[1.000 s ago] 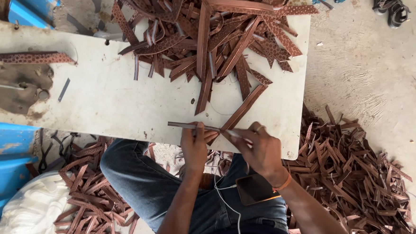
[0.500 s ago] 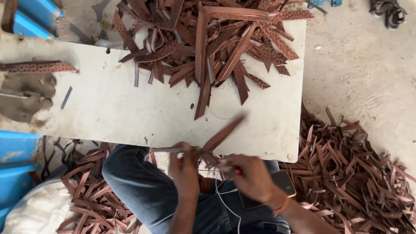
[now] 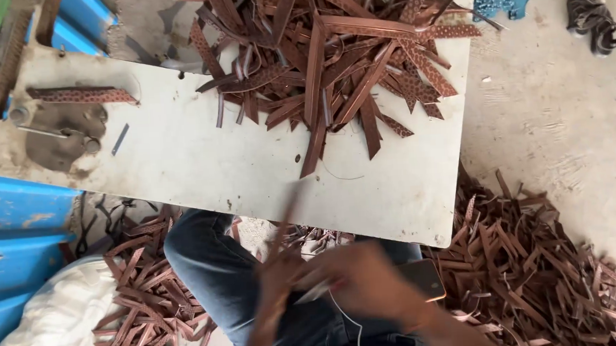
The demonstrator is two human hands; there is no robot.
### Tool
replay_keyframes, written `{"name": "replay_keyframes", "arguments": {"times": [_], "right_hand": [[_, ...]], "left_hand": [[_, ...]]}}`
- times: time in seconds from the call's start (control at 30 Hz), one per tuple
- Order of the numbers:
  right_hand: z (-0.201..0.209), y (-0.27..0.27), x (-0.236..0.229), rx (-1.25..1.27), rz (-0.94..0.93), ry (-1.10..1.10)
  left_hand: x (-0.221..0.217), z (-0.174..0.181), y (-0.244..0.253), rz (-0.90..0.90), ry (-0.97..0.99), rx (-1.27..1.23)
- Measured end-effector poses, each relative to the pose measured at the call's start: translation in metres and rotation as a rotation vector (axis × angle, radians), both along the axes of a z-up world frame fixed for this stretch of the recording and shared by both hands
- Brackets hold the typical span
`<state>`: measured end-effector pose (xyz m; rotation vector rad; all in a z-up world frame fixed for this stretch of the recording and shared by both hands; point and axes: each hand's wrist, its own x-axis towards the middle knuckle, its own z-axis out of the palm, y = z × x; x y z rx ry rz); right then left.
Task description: Trimming and preparing patterned leather straps using a small hand tool in a manufacturing setting.
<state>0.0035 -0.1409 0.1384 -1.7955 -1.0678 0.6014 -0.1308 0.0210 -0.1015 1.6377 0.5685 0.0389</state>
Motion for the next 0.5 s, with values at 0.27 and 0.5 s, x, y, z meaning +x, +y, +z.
{"name": "replay_keyframes", "arguments": {"times": [0.27,0.5], "right_hand": [[-0.049,0.005,0.022,0.100,-0.256,0.129],[-0.134,-0.082,0.047,0.076,-0.854,0.324]], "left_hand": [[0.037,0.074,-0.024,-0.232,0.002,0.008],[0.208,0.163,0.025,0.308,-0.281,0.533]]}}
